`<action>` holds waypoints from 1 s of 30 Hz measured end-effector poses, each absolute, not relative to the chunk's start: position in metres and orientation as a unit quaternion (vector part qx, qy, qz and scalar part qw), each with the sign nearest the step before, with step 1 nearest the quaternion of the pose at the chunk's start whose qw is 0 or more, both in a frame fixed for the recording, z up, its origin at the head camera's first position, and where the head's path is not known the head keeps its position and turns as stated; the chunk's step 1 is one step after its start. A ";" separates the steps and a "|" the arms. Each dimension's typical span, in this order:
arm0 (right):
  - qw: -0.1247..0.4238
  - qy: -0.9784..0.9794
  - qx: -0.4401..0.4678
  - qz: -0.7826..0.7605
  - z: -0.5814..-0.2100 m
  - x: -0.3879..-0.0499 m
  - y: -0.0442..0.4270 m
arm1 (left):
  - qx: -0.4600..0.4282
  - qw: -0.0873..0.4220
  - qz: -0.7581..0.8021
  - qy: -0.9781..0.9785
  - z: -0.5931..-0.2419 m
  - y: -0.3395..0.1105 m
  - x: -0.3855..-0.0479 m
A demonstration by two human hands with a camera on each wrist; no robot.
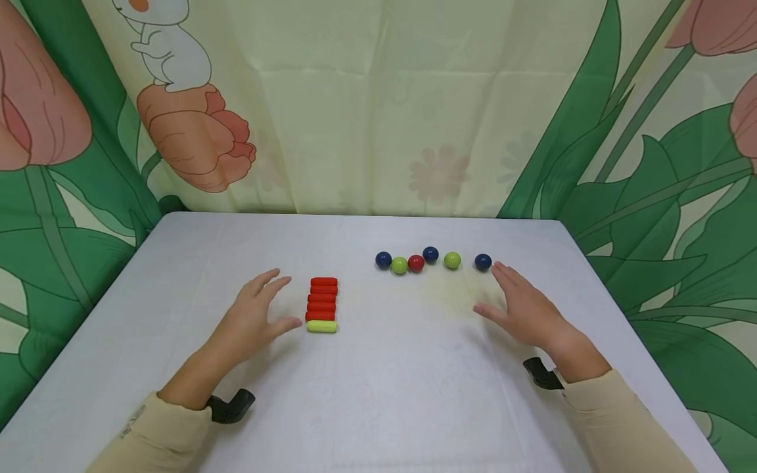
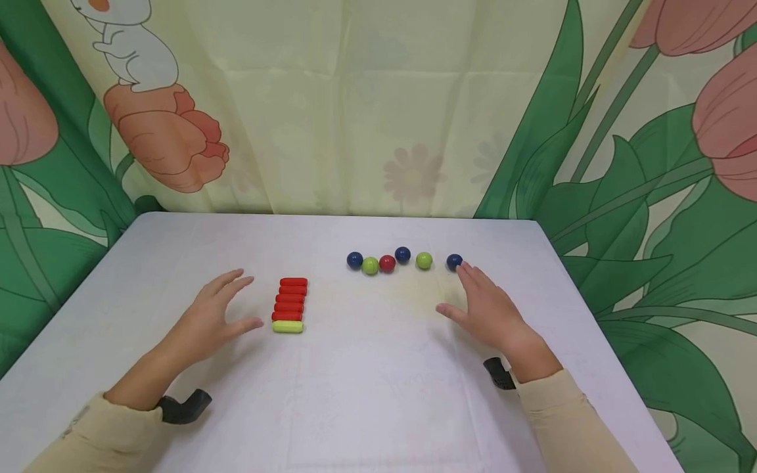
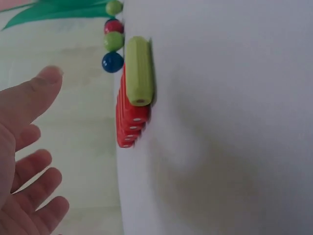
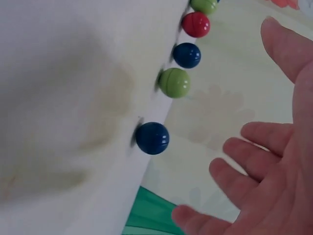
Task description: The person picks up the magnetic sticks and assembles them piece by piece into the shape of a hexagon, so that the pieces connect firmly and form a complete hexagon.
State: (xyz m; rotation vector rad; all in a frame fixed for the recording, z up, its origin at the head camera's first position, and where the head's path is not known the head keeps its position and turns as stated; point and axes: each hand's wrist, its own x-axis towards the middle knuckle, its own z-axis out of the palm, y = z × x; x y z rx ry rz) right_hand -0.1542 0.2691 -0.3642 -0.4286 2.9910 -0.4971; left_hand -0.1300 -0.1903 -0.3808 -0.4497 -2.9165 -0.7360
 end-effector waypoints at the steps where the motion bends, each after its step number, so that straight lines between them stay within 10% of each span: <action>1: 0.044 0.973 -0.139 -0.177 -0.365 -0.158 0.270 | -0.153 0.044 -0.252 -0.954 -0.382 -0.189 -0.130; 11: 0.054 0.964 -0.087 -0.245 -0.371 -0.198 0.272 | -0.150 -0.049 -0.317 -0.935 -0.402 -0.171 -0.134; 30: 0.107 0.962 -0.049 -0.245 -0.388 -0.240 0.280 | -0.151 -0.065 -0.284 -0.945 -0.411 -0.158 -0.133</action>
